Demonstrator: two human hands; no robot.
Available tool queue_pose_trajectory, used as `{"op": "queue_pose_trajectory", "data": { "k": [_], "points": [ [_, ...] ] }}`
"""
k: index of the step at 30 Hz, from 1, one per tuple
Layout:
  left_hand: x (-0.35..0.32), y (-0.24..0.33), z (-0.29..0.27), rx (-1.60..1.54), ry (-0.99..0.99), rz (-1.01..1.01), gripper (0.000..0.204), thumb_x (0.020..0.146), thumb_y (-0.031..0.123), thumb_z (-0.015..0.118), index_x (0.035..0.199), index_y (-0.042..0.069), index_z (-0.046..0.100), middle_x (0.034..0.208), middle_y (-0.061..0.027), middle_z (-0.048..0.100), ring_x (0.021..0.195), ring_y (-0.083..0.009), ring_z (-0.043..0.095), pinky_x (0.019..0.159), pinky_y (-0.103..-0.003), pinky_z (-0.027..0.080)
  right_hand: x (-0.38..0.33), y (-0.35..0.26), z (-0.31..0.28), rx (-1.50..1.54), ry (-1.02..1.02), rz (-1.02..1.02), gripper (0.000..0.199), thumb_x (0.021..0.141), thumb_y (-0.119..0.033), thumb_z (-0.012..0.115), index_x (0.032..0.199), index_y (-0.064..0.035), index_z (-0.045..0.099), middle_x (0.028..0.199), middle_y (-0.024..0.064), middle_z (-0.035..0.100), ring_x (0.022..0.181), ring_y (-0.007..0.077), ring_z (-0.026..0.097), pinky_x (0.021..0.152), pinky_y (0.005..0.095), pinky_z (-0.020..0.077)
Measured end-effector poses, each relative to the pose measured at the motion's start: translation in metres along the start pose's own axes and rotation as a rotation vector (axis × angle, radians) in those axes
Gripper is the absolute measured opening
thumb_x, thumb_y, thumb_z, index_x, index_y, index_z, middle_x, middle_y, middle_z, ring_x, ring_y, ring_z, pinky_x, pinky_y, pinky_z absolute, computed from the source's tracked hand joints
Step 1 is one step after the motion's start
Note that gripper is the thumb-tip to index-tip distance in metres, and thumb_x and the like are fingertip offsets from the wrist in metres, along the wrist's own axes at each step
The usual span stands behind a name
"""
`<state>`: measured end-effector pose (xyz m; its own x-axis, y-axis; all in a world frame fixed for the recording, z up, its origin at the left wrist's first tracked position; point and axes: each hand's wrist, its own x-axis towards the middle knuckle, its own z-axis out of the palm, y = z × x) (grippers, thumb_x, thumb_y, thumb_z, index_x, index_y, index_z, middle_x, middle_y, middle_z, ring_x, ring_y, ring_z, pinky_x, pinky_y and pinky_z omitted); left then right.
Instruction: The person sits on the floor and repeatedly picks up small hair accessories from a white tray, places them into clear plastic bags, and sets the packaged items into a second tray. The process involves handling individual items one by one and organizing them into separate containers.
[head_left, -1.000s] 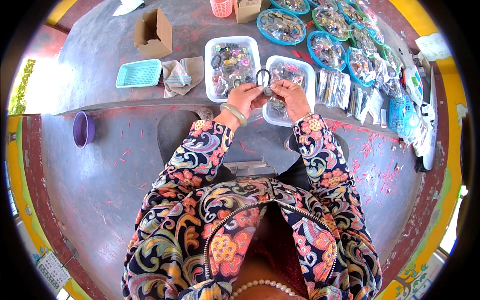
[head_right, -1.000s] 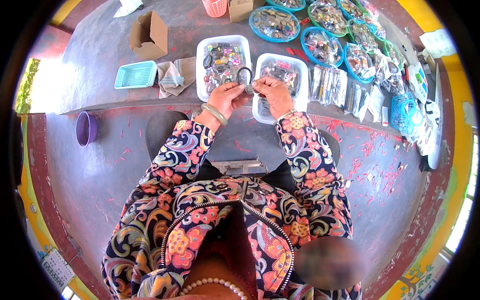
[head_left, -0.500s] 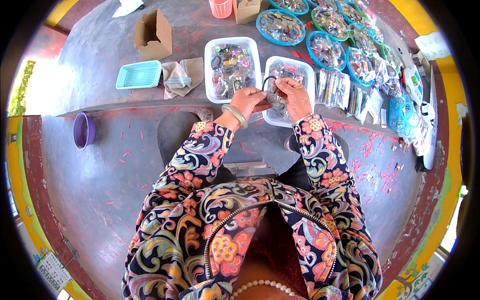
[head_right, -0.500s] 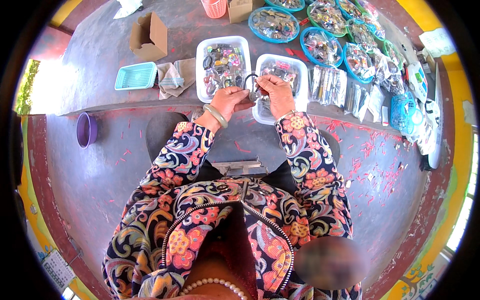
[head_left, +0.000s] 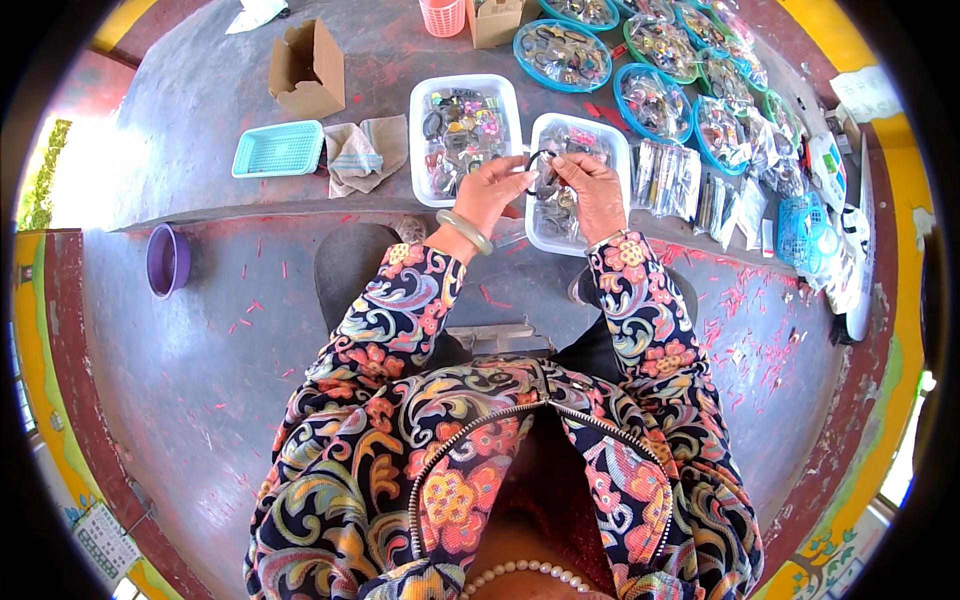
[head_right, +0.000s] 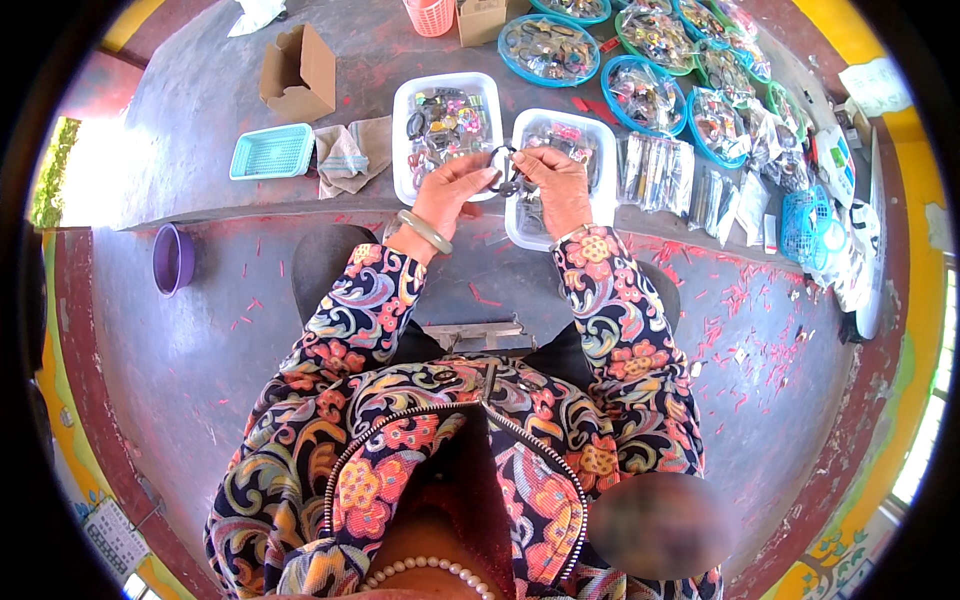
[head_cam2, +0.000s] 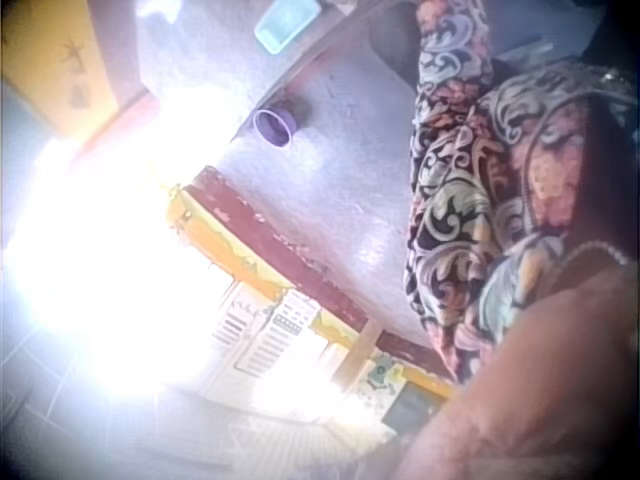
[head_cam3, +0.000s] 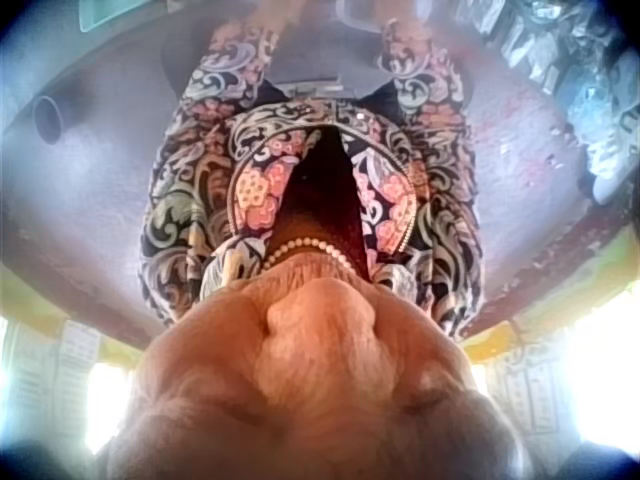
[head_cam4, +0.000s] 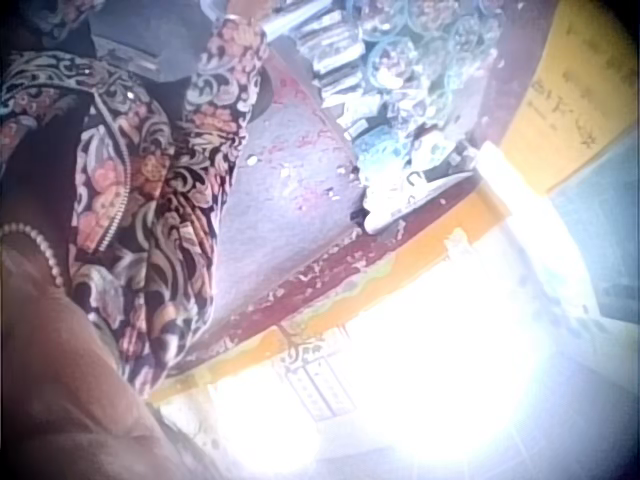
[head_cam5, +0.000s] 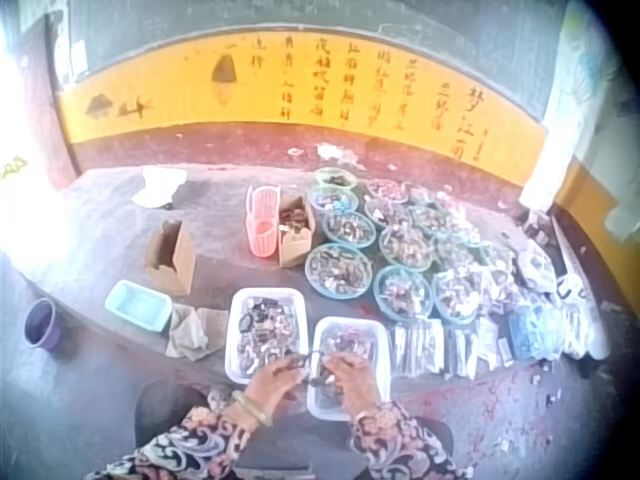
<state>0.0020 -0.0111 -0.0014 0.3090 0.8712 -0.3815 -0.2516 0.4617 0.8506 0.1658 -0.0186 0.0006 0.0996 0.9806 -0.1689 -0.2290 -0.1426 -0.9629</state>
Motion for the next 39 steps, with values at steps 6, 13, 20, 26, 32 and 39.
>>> {"op": "queue_pose_trajectory", "data": {
  "k": [6, 13, 20, 26, 32, 39],
  "points": [
    [0.006, 0.000, -0.009, -0.039, -0.007, 0.053, 0.025, 0.080, 0.020, 0.061, 0.101, 0.007, 0.061, 0.087, 0.0015, 0.061, 0.074, -0.0033, 0.054, 0.044, -0.016, 0.036, -0.004, -0.002, 0.007, -0.207, -0.086, -0.030, 0.012, 0.077, -0.011, 0.064, 0.080, 0.0001, 0.064, 0.068, -0.0029, 0.057, 0.063, 0.0029, 0.046, 0.057, 0.0180, 0.0359],
    [0.001, 0.007, -0.007, -0.192, -0.040, 0.073, 0.020, 0.082, 0.019, 0.059, 0.096, 0.005, 0.063, 0.084, -0.0006, 0.062, 0.071, -0.0047, 0.055, 0.044, -0.017, 0.037, -0.002, 0.004, 0.006, -0.248, -0.071, -0.043, 0.012, 0.077, -0.012, 0.065, 0.079, -0.0005, 0.065, 0.067, -0.0043, 0.056, 0.060, 0.0024, 0.043, 0.054, 0.0178, 0.0344],
    [0.005, 0.000, -0.009, 0.033, 0.065, 0.112, 0.020, 0.082, 0.017, 0.057, 0.094, 0.003, 0.063, 0.081, -0.0034, 0.064, 0.065, -0.0057, 0.055, 0.046, -0.019, 0.038, -0.002, 0.001, 0.013, -0.182, -0.038, -0.009, 0.013, 0.077, -0.012, 0.065, 0.083, -0.0005, 0.063, 0.069, -0.0038, 0.056, 0.063, 0.0025, 0.045, 0.055, 0.0177, 0.0350],
    [0.000, 0.004, -0.004, 0.221, 0.033, 0.082, 0.020, 0.081, 0.017, 0.059, 0.093, 0.002, 0.064, 0.082, -0.0034, 0.064, 0.065, -0.0058, 0.055, 0.048, -0.018, 0.038, 0.000, 0.006, 0.003, -0.104, -0.128, 0.012, 0.011, 0.076, -0.010, 0.064, 0.081, -0.0008, 0.062, 0.071, -0.0021, 0.058, 0.065, 0.0038, 0.047, 0.061, 0.0172, 0.0368],
    [0.000, 0.006, -0.007, 0.172, -0.065, 0.065, 0.021, 0.082, 0.018, 0.058, 0.093, 0.002, 0.063, 0.082, -0.0030, 0.065, 0.067, -0.0049, 0.055, 0.053, -0.019, 0.037, -0.002, 0.000, 0.000, 0.013, -0.153, 0.037, 0.009, 0.075, -0.008, 0.065, 0.078, -0.0002, 0.063, 0.071, 0.0009, 0.061, 0.066, 0.0058, 0.051, 0.063, 0.0198, 0.0385],
    [-0.001, 0.010, -0.010, 0.135, -0.085, 0.017, 0.023, 0.084, 0.022, 0.056, 0.094, 0.003, 0.062, 0.081, -0.0026, 0.065, 0.069, -0.0057, 0.055, 0.055, -0.019, 0.037, -0.001, 0.000, 0.000, 0.057, -0.141, 0.100, 0.012, 0.076, -0.012, 0.064, 0.080, -0.0002, 0.064, 0.070, 0.0004, 0.060, 0.063, 0.0057, 0.051, 0.060, 0.0194, 0.0390]
  ]
}}
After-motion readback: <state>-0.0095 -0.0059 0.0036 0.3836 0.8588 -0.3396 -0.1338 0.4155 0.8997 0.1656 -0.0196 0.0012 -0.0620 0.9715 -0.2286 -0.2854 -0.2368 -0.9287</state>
